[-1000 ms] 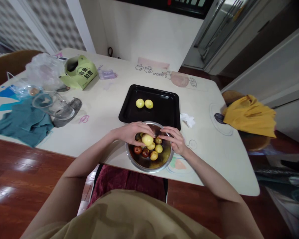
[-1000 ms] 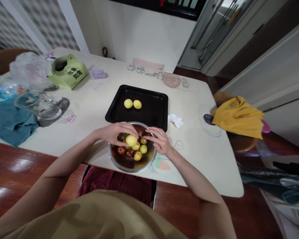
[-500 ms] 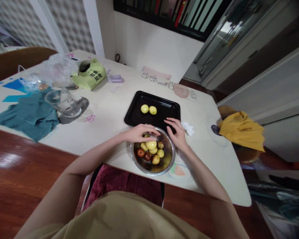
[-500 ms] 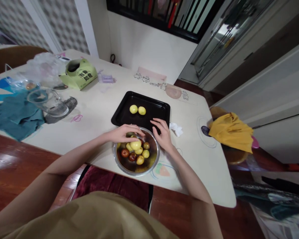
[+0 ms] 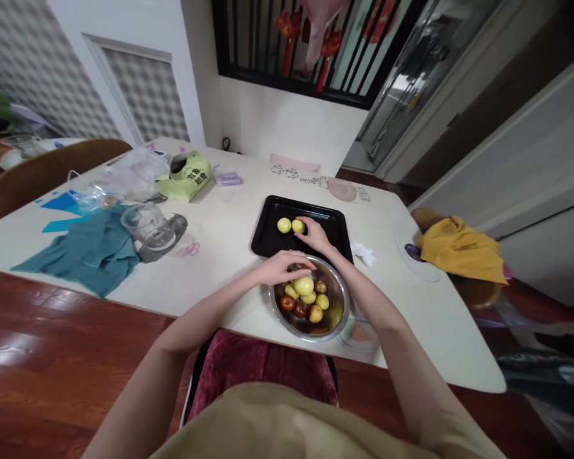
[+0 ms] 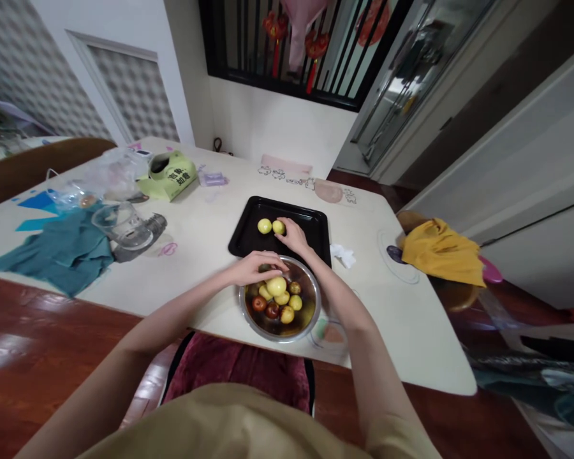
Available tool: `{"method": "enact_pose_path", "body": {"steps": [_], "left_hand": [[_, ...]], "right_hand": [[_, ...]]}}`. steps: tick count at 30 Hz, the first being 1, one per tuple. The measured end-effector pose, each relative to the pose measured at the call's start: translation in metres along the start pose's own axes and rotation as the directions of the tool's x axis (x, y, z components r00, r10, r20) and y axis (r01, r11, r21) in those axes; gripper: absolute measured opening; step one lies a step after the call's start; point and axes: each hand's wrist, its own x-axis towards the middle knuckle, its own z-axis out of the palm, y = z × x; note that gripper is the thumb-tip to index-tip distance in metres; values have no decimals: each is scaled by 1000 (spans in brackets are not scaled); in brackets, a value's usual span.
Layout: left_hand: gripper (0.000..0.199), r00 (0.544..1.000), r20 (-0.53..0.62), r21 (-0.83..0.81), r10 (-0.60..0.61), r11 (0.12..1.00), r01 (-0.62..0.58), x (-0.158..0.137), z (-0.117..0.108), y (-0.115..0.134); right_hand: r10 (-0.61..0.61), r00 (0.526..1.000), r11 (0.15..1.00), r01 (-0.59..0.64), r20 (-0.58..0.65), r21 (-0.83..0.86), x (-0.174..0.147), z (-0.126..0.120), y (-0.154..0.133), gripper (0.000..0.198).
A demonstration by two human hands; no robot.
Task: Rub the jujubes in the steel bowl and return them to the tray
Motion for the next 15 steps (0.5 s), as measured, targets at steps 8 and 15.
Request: {"method": "enact_pose_path", "body": {"steps": [8, 15], "left_hand": [[35, 999, -1, 77, 49, 996, -49, 0, -1, -2], [35, 994, -50, 118, 102, 988, -95, -1, -1, -4]], "right_hand": [[53, 983, 998, -49, -174, 26, -39, -40, -23, 50], [125, 921, 992, -122, -370, 32, -146, -78, -68, 53]]}}
